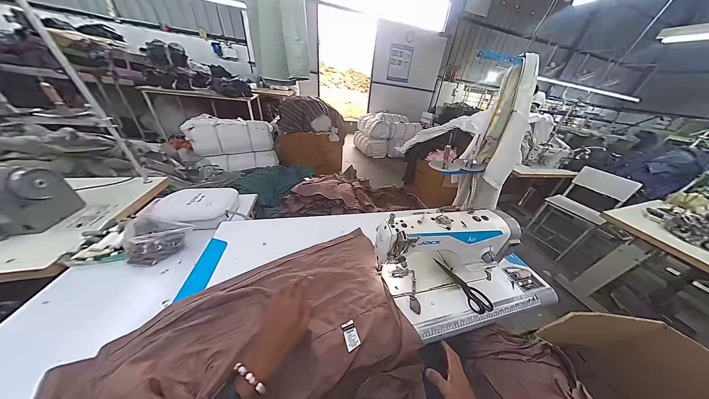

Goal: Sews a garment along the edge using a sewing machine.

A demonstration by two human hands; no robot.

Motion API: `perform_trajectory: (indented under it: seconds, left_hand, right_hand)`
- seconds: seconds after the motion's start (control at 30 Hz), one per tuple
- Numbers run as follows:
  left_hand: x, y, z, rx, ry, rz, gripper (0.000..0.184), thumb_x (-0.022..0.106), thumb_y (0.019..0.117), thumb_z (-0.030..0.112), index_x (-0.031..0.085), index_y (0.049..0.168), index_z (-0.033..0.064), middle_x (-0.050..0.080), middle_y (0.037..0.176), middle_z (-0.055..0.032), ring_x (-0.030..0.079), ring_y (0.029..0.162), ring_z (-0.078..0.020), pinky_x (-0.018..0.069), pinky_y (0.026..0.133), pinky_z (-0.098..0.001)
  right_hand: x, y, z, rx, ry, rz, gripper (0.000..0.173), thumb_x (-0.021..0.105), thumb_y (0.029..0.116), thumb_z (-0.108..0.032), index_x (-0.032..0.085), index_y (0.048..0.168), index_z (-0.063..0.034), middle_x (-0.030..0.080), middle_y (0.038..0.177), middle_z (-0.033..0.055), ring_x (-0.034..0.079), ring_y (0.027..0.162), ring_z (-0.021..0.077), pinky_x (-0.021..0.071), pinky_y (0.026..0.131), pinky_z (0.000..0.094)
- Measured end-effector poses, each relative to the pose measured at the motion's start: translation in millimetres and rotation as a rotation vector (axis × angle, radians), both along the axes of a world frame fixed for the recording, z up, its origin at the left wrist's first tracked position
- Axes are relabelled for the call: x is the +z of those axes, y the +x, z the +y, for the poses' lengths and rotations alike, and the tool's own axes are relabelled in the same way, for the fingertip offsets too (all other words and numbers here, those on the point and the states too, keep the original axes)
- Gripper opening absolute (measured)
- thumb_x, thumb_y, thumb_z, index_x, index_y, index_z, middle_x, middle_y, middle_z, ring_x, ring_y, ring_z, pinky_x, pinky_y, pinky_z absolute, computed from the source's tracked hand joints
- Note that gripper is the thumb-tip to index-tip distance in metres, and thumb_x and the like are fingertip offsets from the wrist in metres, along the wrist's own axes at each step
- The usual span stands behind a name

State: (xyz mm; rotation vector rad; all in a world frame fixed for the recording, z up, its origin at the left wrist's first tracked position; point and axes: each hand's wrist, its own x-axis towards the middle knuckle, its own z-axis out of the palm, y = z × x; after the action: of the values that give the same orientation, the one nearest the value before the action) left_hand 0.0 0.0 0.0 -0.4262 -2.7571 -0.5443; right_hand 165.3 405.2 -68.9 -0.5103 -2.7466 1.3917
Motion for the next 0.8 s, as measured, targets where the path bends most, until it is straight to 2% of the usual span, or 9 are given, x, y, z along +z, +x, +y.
perform_trajectory:
  seconds: [0.1, 0.17, 0.27, 0.33, 0.43, 0.53, 0.63, 0.7, 0.8]
  left_hand:
    - [7, -5, 81, -0.361, 0.181, -0.058, 0.038, 0.058, 0.0987, 0.030, 0.068, 0.133, 0.0184, 0.067, 0.136, -0.0030, 0.060, 0.130, -0.0241, 0.0477, 0.110, -0.0481]
    - [-5, -17, 120, -0.513, 0.199, -0.105, 0.033, 0.056, 0.1007, 0.029, 0.071, 0.127, 0.0153, 0.068, 0.132, -0.0047, 0.061, 0.127, -0.0239, 0.0473, 0.109, -0.0470]
    - [-35, -37, 149, -0.648, 0.086, -0.143, 0.031, 0.049, 0.1052, 0.029, 0.070, 0.126, 0.0211, 0.064, 0.137, 0.0023, 0.055, 0.133, -0.0160, 0.0441, 0.113, -0.0399]
    - [-46, -47, 152, -0.700, 0.026, -0.060, 0.031, 0.045, 0.1069, 0.030, 0.070, 0.126, 0.0243, 0.062, 0.140, 0.0045, 0.052, 0.137, -0.0152, 0.0420, 0.115, -0.0398]
    - [-47, -44, 147, -0.740, -0.030, -0.003, 0.032, 0.046, 0.1066, 0.029, 0.070, 0.127, 0.0269, 0.063, 0.140, 0.0020, 0.053, 0.136, -0.0188, 0.0436, 0.113, -0.0436]
    - [-35, -48, 146, -0.778, -0.105, -0.014, 0.034, 0.043, 0.1082, 0.028, 0.067, 0.132, 0.0246, 0.063, 0.141, 0.0017, 0.056, 0.134, -0.0194, 0.0460, 0.110, -0.0433]
    - [-27, -65, 146, -0.825, -0.112, 0.017, 0.031, 0.047, 0.1055, 0.021, 0.070, 0.126, 0.0160, 0.069, 0.132, -0.0008, 0.064, 0.123, -0.0193, 0.0536, 0.101, -0.0380]
    - [-29, -75, 145, -0.893, -0.120, 0.055, 0.029, 0.050, 0.1038, 0.017, 0.072, 0.121, 0.0128, 0.070, 0.127, -0.0047, 0.066, 0.119, -0.0215, 0.0551, 0.099, -0.0363]
    - [-30, -84, 140, -0.940, -0.168, 0.113, 0.030, 0.050, 0.1042, 0.020, 0.072, 0.124, 0.0171, 0.068, 0.131, -0.0030, 0.062, 0.124, -0.0215, 0.0520, 0.103, -0.0385]
  right_hand:
    - [-12, -22, -5, 0.145, -0.239, 0.034, 0.068, 0.078, 0.0865, -0.032, 0.056, 0.139, 0.0052, 0.056, 0.142, 0.0249, 0.054, 0.134, 0.0294, 0.0432, 0.115, 0.0441]
    - [-24, -23, -13, 0.207, -0.225, 0.147, 0.040, 0.074, 0.0899, -0.037, 0.074, 0.110, -0.0025, 0.074, 0.108, 0.0101, 0.070, 0.102, 0.0162, 0.0579, 0.094, 0.0383]
    - [-23, -10, -15, 0.096, -0.344, 0.227, 0.027, 0.073, 0.0917, -0.035, 0.070, 0.088, -0.0085, 0.065, 0.074, -0.0014, 0.061, 0.066, 0.0067, 0.0526, 0.062, 0.0259]
    - [-19, -9, -12, 0.023, -0.365, 0.319, 0.022, 0.075, 0.0907, -0.026, 0.064, 0.079, -0.0108, 0.056, 0.066, -0.0051, 0.050, 0.057, 0.0031, 0.0420, 0.053, 0.0194]
    - [8, 3, -13, -0.019, -0.267, 0.349, 0.015, 0.073, 0.0860, -0.017, 0.059, 0.082, -0.0135, 0.053, 0.066, -0.0069, 0.047, 0.054, 0.0010, 0.0396, 0.048, 0.0169]
    - [45, 8, -15, 0.219, -0.061, 0.346, 0.010, 0.067, 0.0883, -0.020, 0.059, 0.086, -0.0142, 0.053, 0.067, -0.0056, 0.048, 0.053, 0.0004, 0.0416, 0.047, 0.0171]
    - [57, -8, -49, 0.570, 0.289, 0.307, 0.009, 0.059, 0.0918, -0.020, 0.063, 0.084, -0.0165, 0.062, 0.069, -0.0014, 0.061, 0.058, 0.0130, 0.0513, 0.050, 0.0330]
    - [44, -23, -80, 0.797, 0.491, 0.039, 0.011, 0.060, 0.0908, -0.014, 0.068, 0.099, -0.0155, 0.070, 0.083, 0.0047, 0.070, 0.067, 0.0218, 0.0571, 0.055, 0.0412]
    - [46, -58, -103, 1.063, 0.353, -0.595, 0.030, 0.058, 0.1007, -0.015, 0.065, 0.128, -0.0056, 0.069, 0.117, 0.0230, 0.069, 0.103, 0.0432, 0.0562, 0.081, 0.0632]
